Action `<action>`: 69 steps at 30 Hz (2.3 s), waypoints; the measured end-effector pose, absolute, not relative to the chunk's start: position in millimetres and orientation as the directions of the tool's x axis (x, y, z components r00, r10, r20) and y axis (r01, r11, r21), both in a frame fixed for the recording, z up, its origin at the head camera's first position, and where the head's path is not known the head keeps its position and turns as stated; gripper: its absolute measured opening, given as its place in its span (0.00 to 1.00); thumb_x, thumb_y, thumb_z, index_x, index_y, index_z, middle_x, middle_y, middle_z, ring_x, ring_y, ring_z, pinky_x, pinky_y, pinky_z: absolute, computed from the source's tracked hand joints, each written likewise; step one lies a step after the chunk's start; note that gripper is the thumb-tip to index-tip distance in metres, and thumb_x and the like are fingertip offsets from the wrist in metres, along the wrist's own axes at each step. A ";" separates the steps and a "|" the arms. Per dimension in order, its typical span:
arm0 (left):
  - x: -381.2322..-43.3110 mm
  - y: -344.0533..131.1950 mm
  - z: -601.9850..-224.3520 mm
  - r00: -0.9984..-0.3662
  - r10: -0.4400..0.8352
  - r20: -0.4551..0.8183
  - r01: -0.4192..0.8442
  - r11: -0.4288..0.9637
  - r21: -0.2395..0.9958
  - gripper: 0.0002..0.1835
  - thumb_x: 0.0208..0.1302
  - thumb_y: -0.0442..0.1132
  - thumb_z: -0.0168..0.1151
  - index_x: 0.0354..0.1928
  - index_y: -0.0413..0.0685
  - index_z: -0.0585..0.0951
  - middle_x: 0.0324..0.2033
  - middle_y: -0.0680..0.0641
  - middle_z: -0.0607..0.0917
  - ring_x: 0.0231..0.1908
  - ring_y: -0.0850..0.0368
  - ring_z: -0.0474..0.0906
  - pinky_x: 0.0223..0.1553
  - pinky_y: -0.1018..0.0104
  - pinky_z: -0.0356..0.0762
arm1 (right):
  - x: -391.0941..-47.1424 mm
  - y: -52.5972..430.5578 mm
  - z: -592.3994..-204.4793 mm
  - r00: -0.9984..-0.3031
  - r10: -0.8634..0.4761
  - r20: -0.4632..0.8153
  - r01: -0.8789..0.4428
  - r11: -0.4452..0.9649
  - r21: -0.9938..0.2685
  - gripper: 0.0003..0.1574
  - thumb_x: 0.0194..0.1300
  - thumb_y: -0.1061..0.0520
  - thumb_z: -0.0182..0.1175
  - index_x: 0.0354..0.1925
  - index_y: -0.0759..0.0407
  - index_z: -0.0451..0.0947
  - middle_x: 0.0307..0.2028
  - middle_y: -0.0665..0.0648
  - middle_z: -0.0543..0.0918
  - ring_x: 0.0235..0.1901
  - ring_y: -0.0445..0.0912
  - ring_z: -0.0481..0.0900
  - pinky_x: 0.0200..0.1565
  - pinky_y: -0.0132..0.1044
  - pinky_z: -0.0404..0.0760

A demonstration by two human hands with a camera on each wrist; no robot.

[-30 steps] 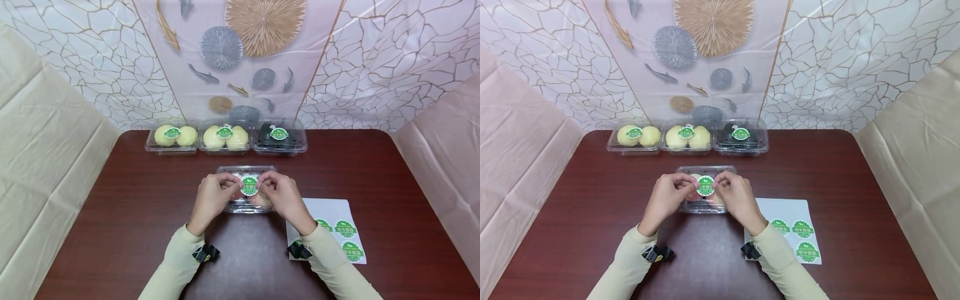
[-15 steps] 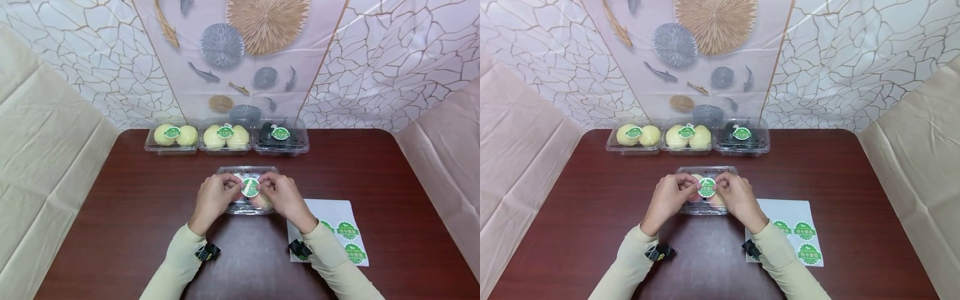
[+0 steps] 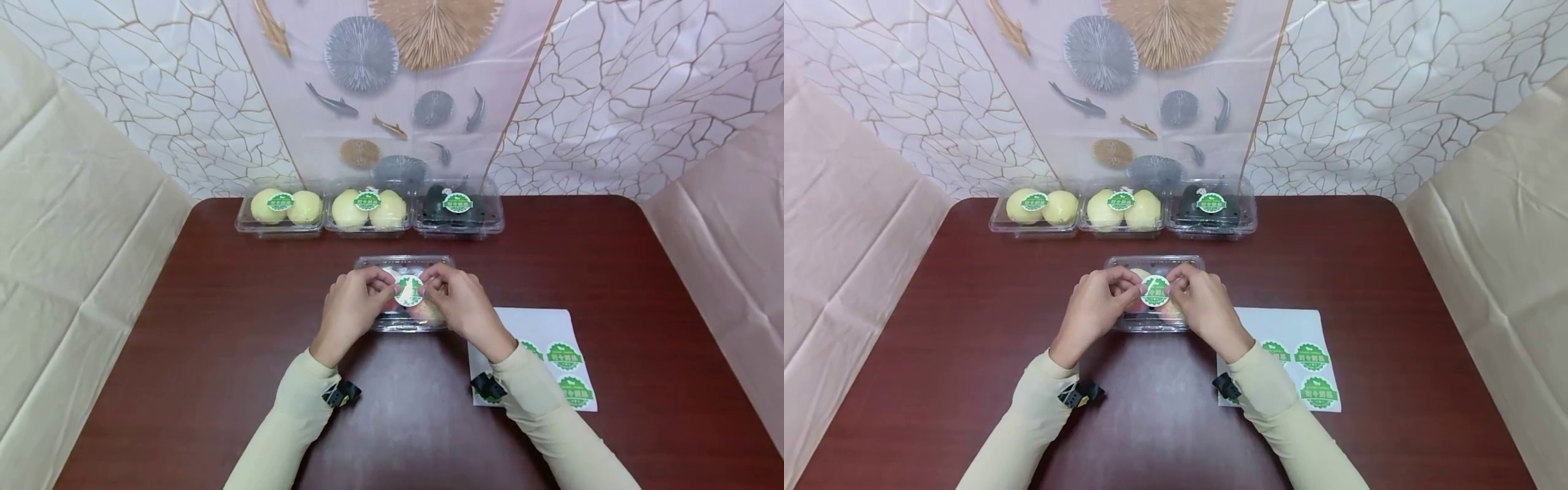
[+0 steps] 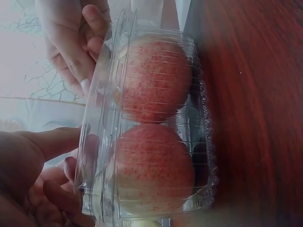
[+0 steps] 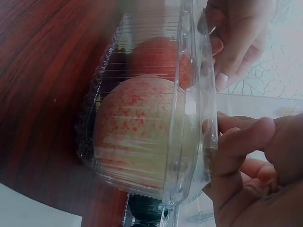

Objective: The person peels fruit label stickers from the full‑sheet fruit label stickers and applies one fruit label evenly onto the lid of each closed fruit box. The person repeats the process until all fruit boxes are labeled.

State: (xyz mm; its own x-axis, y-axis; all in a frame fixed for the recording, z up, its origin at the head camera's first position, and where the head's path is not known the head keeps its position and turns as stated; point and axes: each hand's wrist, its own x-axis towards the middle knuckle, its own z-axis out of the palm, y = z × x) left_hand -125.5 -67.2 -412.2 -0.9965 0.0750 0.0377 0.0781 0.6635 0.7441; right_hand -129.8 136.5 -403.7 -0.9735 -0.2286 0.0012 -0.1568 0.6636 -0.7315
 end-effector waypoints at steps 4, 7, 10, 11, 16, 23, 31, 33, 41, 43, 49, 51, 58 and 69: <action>-124.0 -67.6 -414.3 -0.995 0.090 0.042 0.092 0.661 0.745 0.04 0.67 0.45 0.73 0.36 0.55 0.90 0.26 0.59 0.88 0.25 0.65 0.80 0.31 0.62 0.77 | -128.5 136.9 -406.1 -0.972 -0.234 -0.001 -0.163 0.679 -0.716 0.07 0.71 0.63 0.64 0.47 0.60 0.85 0.33 0.54 0.87 0.31 0.46 0.79 0.37 0.39 0.77; -123.1 -67.1 -414.6 -0.994 0.103 0.033 0.094 0.665 0.741 0.04 0.67 0.44 0.74 0.35 0.55 0.90 0.25 0.59 0.87 0.25 0.65 0.80 0.31 0.62 0.76 | -128.0 137.2 -406.8 -0.971 -0.239 -0.005 -0.167 0.691 -0.703 0.07 0.71 0.63 0.64 0.46 0.61 0.85 0.33 0.54 0.86 0.31 0.46 0.79 0.37 0.39 0.77; -121.7 -66.0 -414.0 -0.994 0.107 0.021 0.089 0.676 0.731 0.04 0.68 0.44 0.74 0.36 0.54 0.90 0.25 0.59 0.87 0.24 0.66 0.80 0.30 0.63 0.76 | -126.6 136.7 -407.5 -0.970 -0.245 0.008 -0.183 0.705 -0.685 0.07 0.70 0.63 0.64 0.46 0.61 0.85 0.32 0.54 0.86 0.30 0.46 0.79 0.36 0.40 0.77; -121.4 -65.5 -413.9 -0.994 0.108 0.020 0.089 0.684 0.724 0.04 0.68 0.44 0.73 0.36 0.54 0.90 0.25 0.59 0.87 0.24 0.66 0.80 0.30 0.63 0.76 | -126.1 136.6 -408.1 -0.969 -0.246 0.015 -0.190 0.709 -0.679 0.07 0.70 0.63 0.63 0.46 0.61 0.84 0.32 0.54 0.86 0.29 0.46 0.78 0.36 0.41 0.78; -120.4 -63.8 -414.0 -0.993 0.114 0.025 0.101 0.728 0.678 0.04 0.68 0.45 0.73 0.35 0.56 0.89 0.23 0.62 0.86 0.24 0.67 0.81 0.27 0.63 0.76 | -123.0 133.9 -410.0 -0.966 -0.249 0.063 -0.230 0.726 -0.648 0.07 0.69 0.64 0.63 0.44 0.62 0.84 0.31 0.54 0.85 0.27 0.45 0.78 0.35 0.43 0.80; -122.1 -62.6 -414.3 -0.991 0.119 0.063 0.132 0.770 0.624 0.04 0.66 0.45 0.74 0.33 0.58 0.88 0.23 0.63 0.86 0.25 0.64 0.82 0.25 0.62 0.76 | -120.9 127.8 -407.3 -0.966 -0.243 0.087 -0.242 0.739 -0.629 0.05 0.69 0.65 0.66 0.43 0.63 0.83 0.29 0.53 0.87 0.32 0.48 0.85 0.40 0.51 0.85; -123.1 -61.6 -414.1 -0.991 0.104 0.080 0.131 0.790 0.599 0.04 0.64 0.43 0.74 0.33 0.57 0.88 0.23 0.62 0.86 0.26 0.61 0.82 0.26 0.60 0.78 | -120.7 124.3 -408.6 -0.971 -0.222 0.093 -0.230 0.740 -0.632 0.06 0.69 0.63 0.69 0.43 0.61 0.82 0.26 0.50 0.84 0.31 0.47 0.84 0.41 0.51 0.84; -123.0 -62.0 -414.0 -0.992 0.093 0.088 0.127 0.785 0.606 0.03 0.65 0.42 0.73 0.33 0.57 0.88 0.22 0.61 0.85 0.24 0.62 0.81 0.25 0.61 0.77 | -120.7 124.1 -408.8 -0.969 -0.221 0.111 -0.241 0.739 -0.630 0.06 0.69 0.63 0.69 0.43 0.61 0.83 0.26 0.50 0.84 0.31 0.47 0.84 0.39 0.50 0.84; -122.6 -66.6 -412.8 -0.995 0.062 0.075 0.097 0.693 0.714 0.04 0.66 0.42 0.71 0.32 0.58 0.89 0.22 0.63 0.85 0.23 0.66 0.79 0.27 0.60 0.75 | -122.6 123.7 -406.2 -0.970 -0.211 0.121 -0.239 0.737 -0.632 0.05 0.71 0.60 0.69 0.43 0.61 0.84 0.27 0.52 0.82 0.27 0.45 0.79 0.34 0.45 0.80; -122.9 -67.6 -412.3 -0.996 0.067 0.061 0.090 0.672 0.735 0.04 0.67 0.43 0.72 0.33 0.58 0.89 0.23 0.63 0.86 0.24 0.67 0.79 0.28 0.60 0.75 | -123.1 124.0 -405.7 -0.973 -0.198 0.115 -0.225 0.741 -0.633 0.06 0.72 0.60 0.69 0.43 0.62 0.84 0.28 0.53 0.81 0.27 0.46 0.78 0.33 0.43 0.78; -123.7 -67.9 -411.8 -0.996 0.083 0.029 0.076 0.649 0.757 0.04 0.67 0.45 0.72 0.34 0.60 0.89 0.23 0.62 0.88 0.25 0.67 0.81 0.29 0.60 0.74 | -124.1 124.8 -404.1 -0.982 -0.173 0.079 -0.184 0.748 -0.638 0.04 0.73 0.60 0.68 0.41 0.62 0.84 0.30 0.55 0.80 0.30 0.47 0.77 0.34 0.41 0.76; -123.9 -67.8 -411.8 -0.996 0.083 0.028 0.075 0.656 0.751 0.03 0.67 0.45 0.72 0.33 0.60 0.89 0.23 0.62 0.88 0.25 0.67 0.81 0.29 0.60 0.75 | -124.5 124.5 -403.4 -0.982 -0.175 0.069 -0.178 0.750 -0.637 0.04 0.73 0.60 0.67 0.40 0.61 0.84 0.30 0.54 0.80 0.30 0.47 0.77 0.34 0.41 0.76; -125.6 -67.8 -411.9 -0.996 0.083 0.030 0.079 0.690 0.719 0.03 0.66 0.45 0.73 0.33 0.59 0.89 0.24 0.64 0.87 0.26 0.68 0.81 0.29 0.61 0.76 | -125.8 121.7 -402.5 -0.984 -0.174 0.033 -0.155 0.757 -0.635 0.04 0.73 0.60 0.67 0.40 0.60 0.84 0.29 0.53 0.80 0.29 0.46 0.77 0.34 0.41 0.76; -126.4 -64.5 -407.2 -0.995 0.095 0.011 0.077 0.722 0.687 0.04 0.65 0.42 0.72 0.31 0.57 0.89 0.22 0.63 0.86 0.25 0.66 0.82 0.27 0.62 0.76 | -127.4 121.5 -404.0 -0.980 -0.192 0.049 -0.181 0.769 -0.613 0.04 0.72 0.61 0.67 0.38 0.60 0.83 0.28 0.52 0.80 0.28 0.45 0.78 0.35 0.45 0.79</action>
